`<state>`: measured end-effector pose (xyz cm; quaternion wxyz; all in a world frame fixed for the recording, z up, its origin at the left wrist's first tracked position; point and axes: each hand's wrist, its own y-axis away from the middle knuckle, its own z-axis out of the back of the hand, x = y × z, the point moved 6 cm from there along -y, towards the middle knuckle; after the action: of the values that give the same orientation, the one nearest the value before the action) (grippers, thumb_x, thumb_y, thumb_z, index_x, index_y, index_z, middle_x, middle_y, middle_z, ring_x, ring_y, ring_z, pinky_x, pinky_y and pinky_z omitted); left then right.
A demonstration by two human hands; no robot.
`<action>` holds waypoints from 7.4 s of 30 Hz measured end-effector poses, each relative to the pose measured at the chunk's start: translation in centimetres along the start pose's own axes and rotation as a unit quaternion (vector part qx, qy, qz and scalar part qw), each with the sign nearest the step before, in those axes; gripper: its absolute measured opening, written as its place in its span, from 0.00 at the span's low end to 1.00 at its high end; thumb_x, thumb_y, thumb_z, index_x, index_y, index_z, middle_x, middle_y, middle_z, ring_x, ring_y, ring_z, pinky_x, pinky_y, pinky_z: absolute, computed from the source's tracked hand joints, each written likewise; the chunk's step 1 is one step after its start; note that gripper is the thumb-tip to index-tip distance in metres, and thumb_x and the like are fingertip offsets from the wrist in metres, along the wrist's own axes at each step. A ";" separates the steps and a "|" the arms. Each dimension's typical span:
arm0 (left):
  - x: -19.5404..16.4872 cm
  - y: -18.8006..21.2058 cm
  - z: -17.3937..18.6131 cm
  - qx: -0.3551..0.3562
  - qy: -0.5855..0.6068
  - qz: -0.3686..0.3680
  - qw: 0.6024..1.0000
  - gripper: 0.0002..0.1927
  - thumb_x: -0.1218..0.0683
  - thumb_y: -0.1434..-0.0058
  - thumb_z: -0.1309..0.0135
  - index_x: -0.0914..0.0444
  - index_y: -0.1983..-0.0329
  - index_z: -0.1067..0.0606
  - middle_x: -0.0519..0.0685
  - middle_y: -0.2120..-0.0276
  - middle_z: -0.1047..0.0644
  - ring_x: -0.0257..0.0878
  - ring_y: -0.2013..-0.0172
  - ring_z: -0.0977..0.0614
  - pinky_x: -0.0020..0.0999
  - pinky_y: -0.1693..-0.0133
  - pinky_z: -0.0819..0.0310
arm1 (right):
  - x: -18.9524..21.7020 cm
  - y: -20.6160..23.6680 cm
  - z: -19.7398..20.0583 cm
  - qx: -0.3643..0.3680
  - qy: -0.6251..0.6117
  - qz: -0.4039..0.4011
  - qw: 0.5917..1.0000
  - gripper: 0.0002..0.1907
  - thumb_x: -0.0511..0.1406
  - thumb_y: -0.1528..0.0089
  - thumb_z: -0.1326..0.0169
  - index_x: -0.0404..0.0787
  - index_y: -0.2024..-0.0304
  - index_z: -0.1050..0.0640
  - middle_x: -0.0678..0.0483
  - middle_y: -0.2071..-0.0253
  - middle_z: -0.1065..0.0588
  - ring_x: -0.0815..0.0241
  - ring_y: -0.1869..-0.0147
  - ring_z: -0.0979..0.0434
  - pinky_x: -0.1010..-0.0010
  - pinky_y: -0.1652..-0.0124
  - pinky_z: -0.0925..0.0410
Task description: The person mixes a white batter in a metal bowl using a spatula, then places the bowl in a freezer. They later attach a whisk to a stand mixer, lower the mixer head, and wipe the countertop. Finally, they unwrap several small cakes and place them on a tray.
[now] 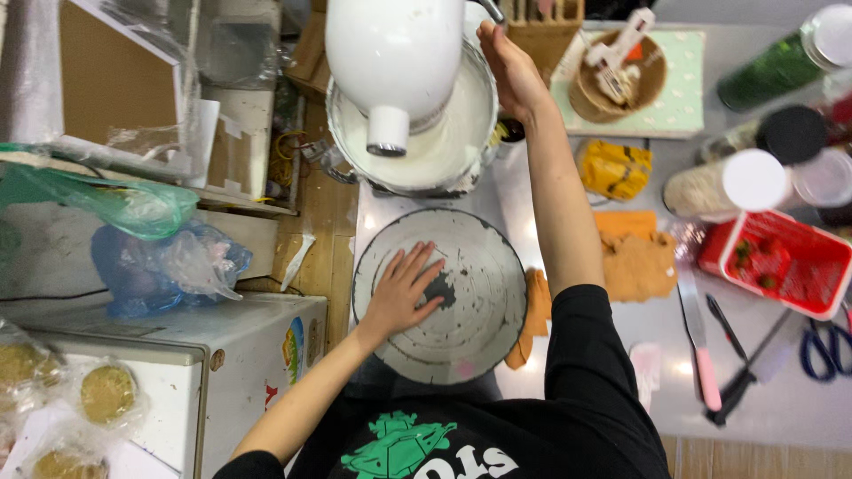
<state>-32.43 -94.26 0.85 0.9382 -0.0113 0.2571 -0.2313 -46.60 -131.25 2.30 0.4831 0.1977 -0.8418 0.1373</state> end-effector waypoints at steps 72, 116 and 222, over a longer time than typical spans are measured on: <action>2.2 38.3 6.1 -0.136 0.207 0.120 0.961 0.11 0.59 0.36 0.43 0.61 0.50 0.20 0.52 0.34 0.29 0.52 0.35 0.27 0.44 0.38 0.32 | -14.0 51.0 -14.7 -0.358 0.748 -0.038 0.557 0.20 0.39 0.38 0.36 0.37 0.46 0.23 0.42 0.36 0.32 0.38 0.32 0.36 0.43 0.36 0.46; -8.4 29.3 -6.0 0.047 0.249 0.090 0.963 0.17 0.54 0.37 0.45 0.59 0.45 0.24 0.50 0.34 0.31 0.51 0.36 0.28 0.40 0.45 0.28 | -11.7 51.8 -13.7 -0.322 0.665 0.056 0.672 0.28 0.35 0.42 0.36 0.35 0.42 0.30 0.41 0.37 0.33 0.38 0.33 0.34 0.52 0.40 0.35; 4.0 92.6 9.9 -0.405 -0.188 0.709 0.546 0.44 0.40 0.40 0.38 0.68 0.29 0.39 0.66 0.30 0.40 0.61 0.31 0.39 0.56 0.35 0.44 | -50.2 52.2 -69.4 0.527 0.537 0.198 0.628 0.36 0.36 0.34 0.45 0.34 0.26 0.42 0.32 0.25 0.46 0.32 0.20 0.52 0.39 0.28 0.53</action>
<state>15.11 -14.32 -5.43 0.7201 -0.2474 0.0659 0.6449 4.59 -45.74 -8.97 0.6245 0.1380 -0.2363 0.7315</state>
